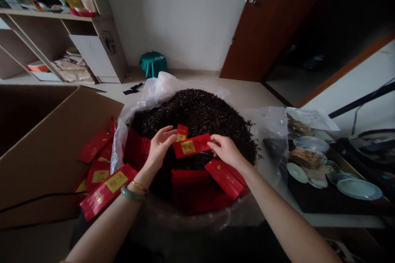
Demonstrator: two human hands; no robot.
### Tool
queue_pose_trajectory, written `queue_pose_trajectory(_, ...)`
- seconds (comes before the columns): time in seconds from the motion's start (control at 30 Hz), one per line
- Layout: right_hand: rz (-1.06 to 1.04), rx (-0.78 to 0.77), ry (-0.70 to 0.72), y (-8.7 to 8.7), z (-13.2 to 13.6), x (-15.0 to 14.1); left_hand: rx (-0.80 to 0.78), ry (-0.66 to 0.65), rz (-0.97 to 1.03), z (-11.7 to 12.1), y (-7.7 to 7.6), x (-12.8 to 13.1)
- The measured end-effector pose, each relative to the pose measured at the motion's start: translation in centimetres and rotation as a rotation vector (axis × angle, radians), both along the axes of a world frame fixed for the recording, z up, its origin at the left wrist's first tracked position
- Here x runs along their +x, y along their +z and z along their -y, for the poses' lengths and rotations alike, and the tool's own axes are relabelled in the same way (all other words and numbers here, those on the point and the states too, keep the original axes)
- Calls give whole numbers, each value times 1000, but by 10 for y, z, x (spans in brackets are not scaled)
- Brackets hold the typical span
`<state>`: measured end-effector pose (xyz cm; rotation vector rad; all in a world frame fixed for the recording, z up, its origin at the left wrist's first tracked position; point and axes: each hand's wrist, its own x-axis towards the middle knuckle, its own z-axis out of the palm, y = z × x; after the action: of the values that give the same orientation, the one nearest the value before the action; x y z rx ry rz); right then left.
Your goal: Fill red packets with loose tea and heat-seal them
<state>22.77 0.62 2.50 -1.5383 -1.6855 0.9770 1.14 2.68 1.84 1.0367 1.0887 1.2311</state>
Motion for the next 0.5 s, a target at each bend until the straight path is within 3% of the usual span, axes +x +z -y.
queue_pose_trajectory(0.13,172,190,62,7,7,-6,172,-327,-459,6,3,0)
queue_pose_trajectory(0.23,250,370,21,4,11,-15,223,-325,-658,16,-5,8)
queue_pose_trajectory(0.37,406,638,-7,-4,15,-23,147,-241,-515,21,-16,17)
queue_pose_trajectory(0.5,504,755,-9,-7,17,-27,73,-217,-336,20,-23,20)
